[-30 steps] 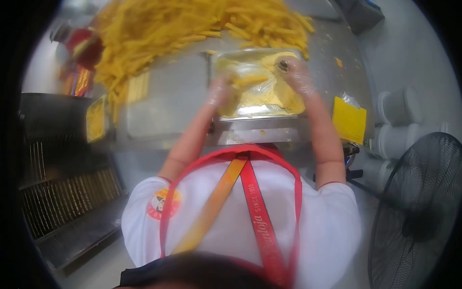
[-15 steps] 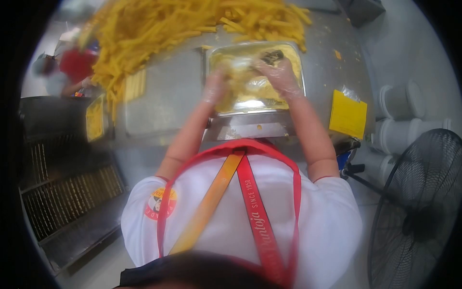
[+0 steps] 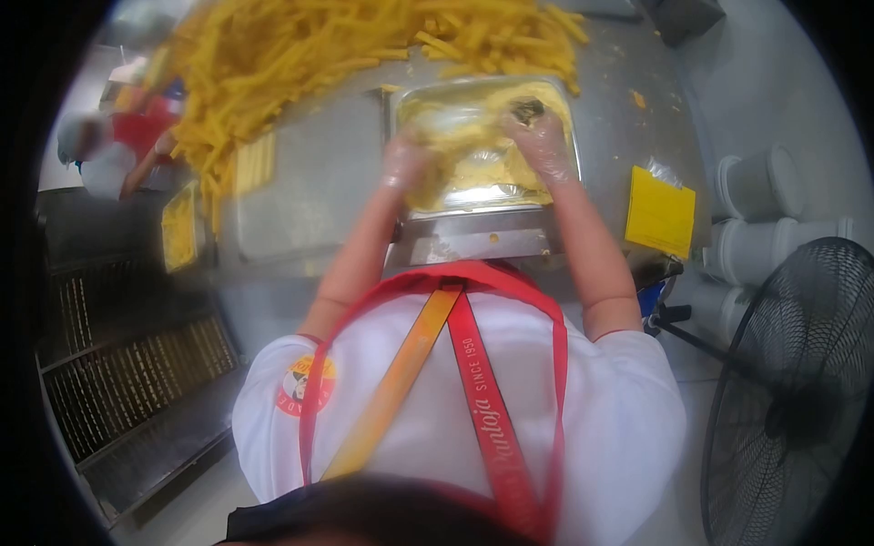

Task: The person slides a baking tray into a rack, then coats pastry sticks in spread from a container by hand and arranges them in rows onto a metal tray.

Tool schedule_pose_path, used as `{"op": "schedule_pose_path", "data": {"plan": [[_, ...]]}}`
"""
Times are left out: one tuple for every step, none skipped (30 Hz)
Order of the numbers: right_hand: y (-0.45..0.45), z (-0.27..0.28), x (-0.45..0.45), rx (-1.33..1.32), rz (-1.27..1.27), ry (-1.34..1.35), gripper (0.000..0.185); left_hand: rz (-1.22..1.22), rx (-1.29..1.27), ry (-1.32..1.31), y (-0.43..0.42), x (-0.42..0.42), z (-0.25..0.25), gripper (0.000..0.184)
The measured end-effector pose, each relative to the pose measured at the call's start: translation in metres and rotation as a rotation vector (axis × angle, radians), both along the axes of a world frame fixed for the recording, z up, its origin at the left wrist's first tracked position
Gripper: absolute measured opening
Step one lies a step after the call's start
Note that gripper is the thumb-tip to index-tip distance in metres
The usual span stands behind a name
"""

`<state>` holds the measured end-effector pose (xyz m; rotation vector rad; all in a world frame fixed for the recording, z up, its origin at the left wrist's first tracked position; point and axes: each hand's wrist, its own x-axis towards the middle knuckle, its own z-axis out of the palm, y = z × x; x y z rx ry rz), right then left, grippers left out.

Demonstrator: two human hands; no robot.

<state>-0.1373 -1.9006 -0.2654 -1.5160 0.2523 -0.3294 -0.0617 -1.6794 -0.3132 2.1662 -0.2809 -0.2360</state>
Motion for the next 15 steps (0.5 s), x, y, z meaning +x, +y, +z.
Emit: {"op": "schedule_pose_path", "data": {"plan": [[-0.006, 0.002, -0.004, -0.224, -0.122, 0.113, 0.022, 0.007, 0.019, 0.038, 0.001, 0.001, 0.000, 0.039], [-0.004, 0.000, -0.003, -0.274, -0.116, 0.084, 0.022, 0.013, 0.037, 0.076, 0.001, 0.002, 0.000, 0.038], [-0.003, -0.006, 0.000, -0.324, -0.108, 0.054, 0.022, 0.021, 0.054, 0.114, 0.001, 0.003, -0.001, 0.037], [-0.001, -0.010, 0.001, -0.372, -0.101, 0.027, 0.022, 0.022, 0.064, 0.135, 0.001, 0.004, -0.003, 0.038], [0.013, 0.010, -0.009, -0.223, -0.021, -0.004, 0.021, 0.021, 0.076, 0.157, 0.000, 0.005, -0.005, 0.039], [0.014, 0.008, -0.010, -0.178, -0.005, -0.028, 0.021, 0.020, 0.088, 0.176, 0.000, 0.007, -0.007, 0.040], [0.015, 0.003, -0.011, -0.133, 0.011, -0.050, 0.021, 0.026, 0.055, 0.175, 0.000, 0.009, -0.011, 0.040], [0.017, 0.000, -0.012, -0.088, 0.027, -0.072, 0.021, 0.031, 0.023, 0.175, 0.001, 0.009, -0.013, 0.041], [0.011, -0.002, -0.012, -0.038, 0.022, -0.092, 0.022, 0.037, -0.008, 0.175, 0.002, 0.008, -0.015, 0.042], [0.004, -0.008, -0.011, -0.160, -0.024, -0.062, 0.022, 0.034, -0.013, 0.184, 0.004, 0.008, -0.017, 0.040], [-0.005, -0.018, -0.008, -0.282, -0.069, -0.034, 0.023, 0.030, -0.018, 0.192, 0.003, 0.004, -0.007, 0.038], [-0.011, -0.025, -0.006, -0.406, -0.115, -0.006, 0.023, 0.027, -0.025, 0.200, 0.002, 0.000, 0.004, 0.036], [-0.015, -0.033, -0.004, -0.468, -0.129, 0.019, 0.023, -0.024, -0.024, 0.115, 0.002, -0.005, 0.015, 0.033], [-0.014, -0.035, -0.002, -0.363, -0.136, -0.007, 0.023, -0.074, -0.022, 0.031, 0.002, -0.011, 0.026, 0.030], [-0.012, -0.037, 0.000, -0.257, -0.143, -0.031, 0.024, -0.123, -0.018, -0.051, 0.003, -0.014, 0.031, 0.026]]}}
